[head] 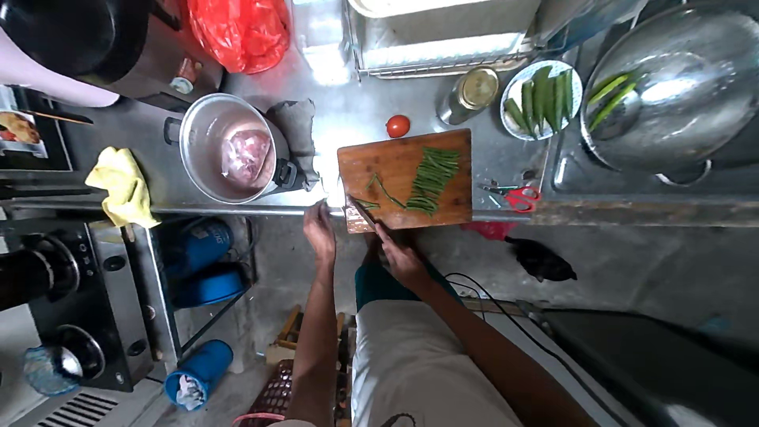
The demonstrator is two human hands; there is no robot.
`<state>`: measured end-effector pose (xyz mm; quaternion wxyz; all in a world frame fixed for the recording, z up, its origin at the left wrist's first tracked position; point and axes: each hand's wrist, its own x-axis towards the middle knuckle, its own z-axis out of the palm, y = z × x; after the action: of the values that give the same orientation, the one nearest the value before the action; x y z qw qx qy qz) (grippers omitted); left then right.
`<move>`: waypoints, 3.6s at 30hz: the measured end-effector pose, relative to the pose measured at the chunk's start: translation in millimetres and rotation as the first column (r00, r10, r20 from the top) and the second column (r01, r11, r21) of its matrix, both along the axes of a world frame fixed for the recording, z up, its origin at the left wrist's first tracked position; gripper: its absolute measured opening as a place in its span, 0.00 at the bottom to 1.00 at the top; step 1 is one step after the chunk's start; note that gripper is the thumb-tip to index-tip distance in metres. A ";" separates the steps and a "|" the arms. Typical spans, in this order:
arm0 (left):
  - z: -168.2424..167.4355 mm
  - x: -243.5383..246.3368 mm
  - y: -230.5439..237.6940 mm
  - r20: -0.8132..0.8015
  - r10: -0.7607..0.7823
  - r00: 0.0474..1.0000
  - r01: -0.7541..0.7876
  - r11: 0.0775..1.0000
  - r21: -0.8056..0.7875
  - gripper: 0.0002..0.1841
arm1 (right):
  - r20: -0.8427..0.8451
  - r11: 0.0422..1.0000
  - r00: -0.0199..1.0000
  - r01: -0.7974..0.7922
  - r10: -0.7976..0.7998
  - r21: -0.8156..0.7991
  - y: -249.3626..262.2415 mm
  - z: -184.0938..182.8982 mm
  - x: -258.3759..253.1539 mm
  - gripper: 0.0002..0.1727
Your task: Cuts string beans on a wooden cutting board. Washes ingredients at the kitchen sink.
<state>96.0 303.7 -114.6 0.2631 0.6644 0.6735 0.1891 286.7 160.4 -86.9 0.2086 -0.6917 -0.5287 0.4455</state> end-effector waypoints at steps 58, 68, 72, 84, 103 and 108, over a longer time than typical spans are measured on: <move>-1.5 11.4 -25.1 0.240 -0.062 0.969 0.060 0.998 0.015 0.10 | 0.124 0.999 0.991 -0.043 0.043 -0.003 -4.8 5.4 3.2 0.29; 18.1 14.6 18.0 0.011 -0.313 0.950 0.312 0.947 0.077 0.18 | 0.130 0.966 0.973 0.159 -0.188 0.206 -9.5 21.0 44.8 0.26; 14.1 36.6 28.8 -0.056 -0.658 0.751 0.659 0.752 0.018 0.44 | 0.239 0.950 0.921 0.282 -0.306 0.131 -7.2 29.7 79.3 0.31; -18.3 57.6 7.3 0.100 -0.767 0.633 0.761 0.641 0.097 0.19 | 0.433 0.908 0.817 0.419 -0.381 0.010 -16.4 16.6 182.5 0.29; -16.8 112.9 2.6 -0.038 -0.894 0.446 0.894 0.443 0.062 0.18 | 0.488 0.924 0.786 0.337 -0.380 0.178 18.4 -0.6 237.5 0.23; -17.7 112.4 -8.3 0.011 -0.895 0.446 0.894 0.446 0.049 0.15 | 0.412 0.917 0.819 0.340 -0.399 0.210 18.4 6.3 212.5 0.19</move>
<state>208.5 295.4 -132.3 0.3230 0.9205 0.2150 0.0458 499.2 178.8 -80.6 0.2074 -0.8500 -0.4450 0.1910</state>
